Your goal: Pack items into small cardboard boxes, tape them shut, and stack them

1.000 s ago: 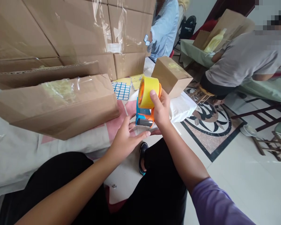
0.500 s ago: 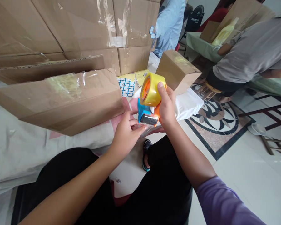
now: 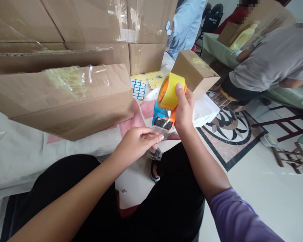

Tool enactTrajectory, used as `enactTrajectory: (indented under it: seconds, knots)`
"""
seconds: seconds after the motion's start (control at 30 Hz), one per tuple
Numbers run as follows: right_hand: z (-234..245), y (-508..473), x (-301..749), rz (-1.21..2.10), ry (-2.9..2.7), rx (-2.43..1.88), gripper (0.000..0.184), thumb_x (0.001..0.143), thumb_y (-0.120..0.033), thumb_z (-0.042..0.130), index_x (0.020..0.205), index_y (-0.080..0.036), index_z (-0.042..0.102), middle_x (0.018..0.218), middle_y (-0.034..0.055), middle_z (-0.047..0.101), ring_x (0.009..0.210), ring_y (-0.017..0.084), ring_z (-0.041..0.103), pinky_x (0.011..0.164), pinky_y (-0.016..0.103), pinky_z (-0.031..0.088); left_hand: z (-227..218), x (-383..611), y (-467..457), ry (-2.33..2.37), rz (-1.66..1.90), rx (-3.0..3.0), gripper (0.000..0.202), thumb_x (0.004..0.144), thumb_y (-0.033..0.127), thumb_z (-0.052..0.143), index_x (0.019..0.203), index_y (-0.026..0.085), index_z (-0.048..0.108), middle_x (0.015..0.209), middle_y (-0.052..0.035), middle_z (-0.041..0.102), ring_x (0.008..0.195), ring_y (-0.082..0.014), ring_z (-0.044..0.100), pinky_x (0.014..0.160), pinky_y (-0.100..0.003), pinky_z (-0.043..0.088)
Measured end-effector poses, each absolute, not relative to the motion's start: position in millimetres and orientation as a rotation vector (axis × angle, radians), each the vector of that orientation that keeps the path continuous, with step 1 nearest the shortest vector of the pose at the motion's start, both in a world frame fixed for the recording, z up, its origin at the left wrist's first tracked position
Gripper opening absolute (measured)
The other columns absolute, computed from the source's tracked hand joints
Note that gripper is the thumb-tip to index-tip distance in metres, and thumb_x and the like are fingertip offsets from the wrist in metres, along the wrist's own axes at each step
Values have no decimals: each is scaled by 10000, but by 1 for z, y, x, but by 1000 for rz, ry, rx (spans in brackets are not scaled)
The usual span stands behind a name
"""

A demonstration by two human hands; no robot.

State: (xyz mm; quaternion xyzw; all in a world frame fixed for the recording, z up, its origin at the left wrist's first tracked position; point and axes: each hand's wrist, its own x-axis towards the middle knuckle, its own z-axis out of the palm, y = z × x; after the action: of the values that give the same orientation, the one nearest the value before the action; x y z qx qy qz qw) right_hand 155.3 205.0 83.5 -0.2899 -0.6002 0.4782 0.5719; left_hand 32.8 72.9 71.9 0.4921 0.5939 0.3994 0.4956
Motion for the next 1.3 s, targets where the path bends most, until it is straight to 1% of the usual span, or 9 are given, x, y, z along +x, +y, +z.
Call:
enactTrajectory:
  seconds: [0.07, 0.17, 0.33, 0.5, 0.67, 0.87, 1.03, 1.17, 1.3]
  knots:
    - [84, 203, 154, 1112, -1422, -657, 449, 935, -690, 507, 959, -253, 608, 929, 40, 688, 1104, 253, 693, 818, 362, 620, 72, 32, 72, 1429, 977, 1228, 330, 838, 521, 681, 794, 204, 764, 664, -37, 731, 643, -195, 664, 554, -272, 438]
    - [86, 205, 152, 1110, -1421, -620, 465, 941, -703, 480, 984, -258, 608, 954, 41, 691, 1129, 257, 683, 824, 361, 616, 74, 33, 72, 1426, 1019, 1247, 319, 858, 484, 665, 736, 202, 748, 653, -29, 720, 630, -181, 642, 564, -264, 431]
    - [88, 205, 149, 1086, -1440, -645, 434, 974, -671, 437, 947, -270, 602, 882, 19, 664, 1075, 231, 695, 795, 353, 616, 78, 35, 72, 1468, 1044, 1216, 327, 878, 488, 653, 733, 210, 747, 604, -6, 686, 604, -165, 621, 588, -255, 431]
    - [88, 199, 151, 1089, -1446, -693, 419, 995, -632, 438, 895, -260, 605, 852, 23, 660, 1061, 231, 702, 801, 348, 627, 79, 36, 71, 1530, 1054, 1291, 380, 880, 486, 649, 624, 207, 685, 573, 2, 655, 564, -154, 590, 548, -257, 390]
    - [85, 199, 157, 1094, -1484, -699, 576, 981, -714, 345, 952, -218, 635, 998, 52, 696, 1156, 294, 684, 782, 375, 632, 77, 39, 69, 1583, 1086, 1365, 347, 884, 483, 648, 677, 209, 699, 593, 2, 659, 605, -169, 627, 563, -266, 387]
    - [87, 197, 160, 1115, -1471, -717, 651, 986, -729, 261, 972, -195, 633, 1030, 68, 700, 1167, 321, 684, 765, 381, 626, 75, 43, 67, 1660, 1131, 1481, 365, 881, 524, 652, 706, 212, 727, 583, 5, 649, 571, -146, 563, 552, -267, 360]
    - [90, 194, 159, 1123, -1401, -752, 594, 986, -719, 301, 901, -219, 609, 964, 69, 707, 1152, 297, 688, 772, 375, 621, 75, 45, 63, 1664, 1206, 1510, 293, 853, 483, 702, 742, 218, 760, 549, 27, 630, 515, -115, 517, 539, -254, 369]
    - [91, 195, 159, 1069, -1399, -784, 526, 971, -704, 396, 855, -226, 583, 928, 93, 701, 1105, 290, 695, 738, 366, 614, 76, 47, 61, 1633, 1227, 1541, 182, 836, 409, 735, 864, 239, 795, 575, 42, 655, 513, -108, 534, 547, -243, 404]
    - [95, 195, 159, 1062, -1416, -793, 397, 989, -603, 451, 843, -243, 534, 904, 79, 686, 1048, 256, 706, 732, 344, 602, 76, 47, 63, 1569, 1159, 1421, 219, 839, 429, 734, 769, 227, 779, 611, 21, 687, 549, -126, 592, 537, -247, 421]
